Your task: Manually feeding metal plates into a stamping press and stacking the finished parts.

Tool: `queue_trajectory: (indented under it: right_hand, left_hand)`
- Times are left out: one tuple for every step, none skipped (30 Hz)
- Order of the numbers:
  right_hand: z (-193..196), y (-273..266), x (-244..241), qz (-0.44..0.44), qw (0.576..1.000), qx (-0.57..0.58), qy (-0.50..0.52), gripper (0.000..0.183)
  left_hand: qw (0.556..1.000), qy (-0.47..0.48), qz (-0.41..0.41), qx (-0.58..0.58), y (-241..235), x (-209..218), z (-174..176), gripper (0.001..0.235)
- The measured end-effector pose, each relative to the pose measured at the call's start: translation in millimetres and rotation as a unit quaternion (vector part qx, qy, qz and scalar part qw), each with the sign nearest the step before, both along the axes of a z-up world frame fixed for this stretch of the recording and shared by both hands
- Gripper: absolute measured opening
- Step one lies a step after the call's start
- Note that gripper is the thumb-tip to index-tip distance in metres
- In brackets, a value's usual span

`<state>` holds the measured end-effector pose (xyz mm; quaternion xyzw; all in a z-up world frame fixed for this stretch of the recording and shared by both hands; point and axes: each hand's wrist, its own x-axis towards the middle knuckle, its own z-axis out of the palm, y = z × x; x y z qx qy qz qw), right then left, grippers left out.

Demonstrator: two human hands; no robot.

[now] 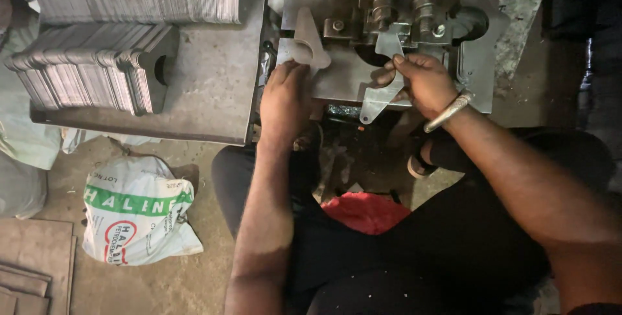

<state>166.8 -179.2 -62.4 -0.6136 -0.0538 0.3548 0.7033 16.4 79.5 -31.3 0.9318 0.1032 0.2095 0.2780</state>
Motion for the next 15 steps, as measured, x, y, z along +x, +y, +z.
queue_trajectory:
  right_hand:
    - [0.4,-0.3,1.2,0.01,1.0,0.0,-0.01,0.027]
    - [1.4,-0.9,2.2,0.019,1.0,-0.001,-0.02,0.028]
    - [2.5,0.3,2.6,0.021,1.0,0.001,-0.024,0.028]
    - [3.5,1.2,3.1,0.014,1.0,0.019,-0.007,0.025]
    - [2.5,1.5,-0.8,0.006,0.999,0.037,0.014,0.023]
    - [7.3,1.2,-4.6,0.007,0.999,0.039,0.015,0.023]
    - [12.5,-1.7,-8.1,0.002,0.999,0.038,0.01,0.02]
    - [17.6,-4.9,-11.1,-0.002,0.999,0.037,0.005,0.017]
    - [12.6,-10.4,-11.0,-0.006,0.999,0.037,0.004,0.017]
    - [7.5,-16.0,-10.7,0.0,1.0,0.019,-0.012,0.015]
    - [2.0,-22.8,-12.5,0.007,1.0,-0.001,-0.024,0.014]
    - [13.1,-28.5,-21.2,0.003,1.0,-0.002,-0.024,0.014]
    - [24.1,-32.3,-28.3,-0.001,0.997,-0.063,-0.049,0.013]
    - [35.2,-35.6,-35.4,-0.005,0.99,-0.123,-0.072,0.013]
    - [40.2,-43.9,-37.3,-0.008,0.99,-0.122,-0.075,0.013]
  left_hand:
    - [1.0,-0.01,-0.011,0.009,-0.1,1.1,2.6,0.029]
    - [0.999,-0.021,-0.022,0.018,-0.5,2.0,5.9,0.035]
    - [0.999,-0.024,-0.021,0.019,1.3,2.3,-1.3,0.035]
    - [0.999,-0.037,-0.025,0.031,2.8,2.7,-8.5,0.035]
    - [0.998,-0.046,-0.031,0.043,4.0,-0.5,-16.5,0.036]
    - [0.998,-0.045,-0.031,0.044,4.4,-2.2,-15.7,0.036]
    - [0.997,-0.05,-0.032,0.046,3.5,-1.3,-15.2,0.032]
    - [0.997,-0.056,-0.033,0.048,2.2,0.0,-14.7,0.029]
    - [0.996,-0.058,-0.037,0.048,-1.1,-0.1,-3.1,0.029]
    - [0.998,-0.052,-0.028,0.029,-4.4,-0.1,8.4,0.034]
    - [0.999,-0.043,-0.02,0.009,-9.0,-2.2,19.5,0.039]
    - [0.999,-0.043,-0.024,0.008,-15.9,-6.7,28.9,0.039]
    - [0.998,-0.05,-0.035,-0.012,-21.0,-9.5,38.4,0.035]
    - [0.997,-0.057,-0.045,-0.032,-25.7,-12.3,47.9,0.03]
    - [0.997,-0.06,-0.049,-0.031,-32.5,-10.6,48.7,0.03]
